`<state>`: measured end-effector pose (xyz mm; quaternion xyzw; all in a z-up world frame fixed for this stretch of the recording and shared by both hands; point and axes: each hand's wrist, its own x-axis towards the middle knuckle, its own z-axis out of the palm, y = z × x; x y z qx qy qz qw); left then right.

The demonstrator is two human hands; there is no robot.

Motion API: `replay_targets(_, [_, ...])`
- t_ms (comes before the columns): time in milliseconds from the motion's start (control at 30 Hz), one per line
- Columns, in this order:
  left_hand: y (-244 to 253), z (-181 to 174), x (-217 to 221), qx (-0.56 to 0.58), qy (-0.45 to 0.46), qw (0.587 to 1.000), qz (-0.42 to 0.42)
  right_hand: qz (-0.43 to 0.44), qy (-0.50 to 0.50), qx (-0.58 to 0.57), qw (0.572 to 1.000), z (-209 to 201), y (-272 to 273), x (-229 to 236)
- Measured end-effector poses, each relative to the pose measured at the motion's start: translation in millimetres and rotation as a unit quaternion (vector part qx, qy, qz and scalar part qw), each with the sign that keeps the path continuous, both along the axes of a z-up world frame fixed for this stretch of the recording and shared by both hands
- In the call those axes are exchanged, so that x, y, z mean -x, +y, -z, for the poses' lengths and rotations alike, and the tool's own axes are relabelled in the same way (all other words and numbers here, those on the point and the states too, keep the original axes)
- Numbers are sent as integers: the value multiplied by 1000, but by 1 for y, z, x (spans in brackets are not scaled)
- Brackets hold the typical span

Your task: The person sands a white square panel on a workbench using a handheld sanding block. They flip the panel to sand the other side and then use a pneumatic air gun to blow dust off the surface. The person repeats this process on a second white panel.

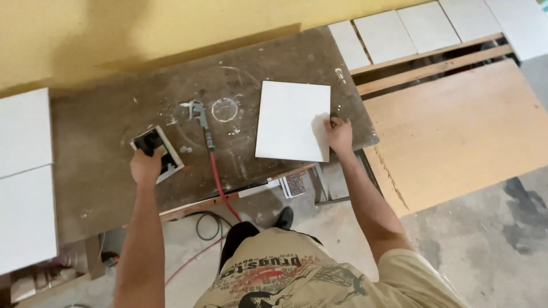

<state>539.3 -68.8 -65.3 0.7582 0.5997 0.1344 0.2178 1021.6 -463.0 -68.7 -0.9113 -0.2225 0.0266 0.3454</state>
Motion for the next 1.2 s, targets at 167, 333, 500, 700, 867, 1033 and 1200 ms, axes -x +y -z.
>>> replay_targets(167, [-33, -45, -57, -267, -65, 961, 2, -41, 163, -176, 970, -56, 1, 73])
replay_targets(333, [-160, -88, -221, -55, -216, 945, 239, -208, 44, -204, 956, -142, 42, 182])
replay_targets(500, [-224, -123, -246, 203, -153, 891, 376, -96, -7, 11, 995, -125, 24, 198])
replay_targets(700, [-230, -115, -265, 243, -137, 826, 489, -46, 6, 114, 992, -90, 9, 166])
replay_targets(867, [-194, -46, -314, 88, -148, 876, 451, 64, -59, 136, 987, -47, 11, 136])
replay_targets(1033, [-148, -33, -328, -96, -15, 901, 423, 22, -81, 118, 989, -62, 1, 141])
replay_targets(1200, [-148, -27, -328, -36, -7, 906, 422, -24, -95, 140, 985, -57, 26, 93])
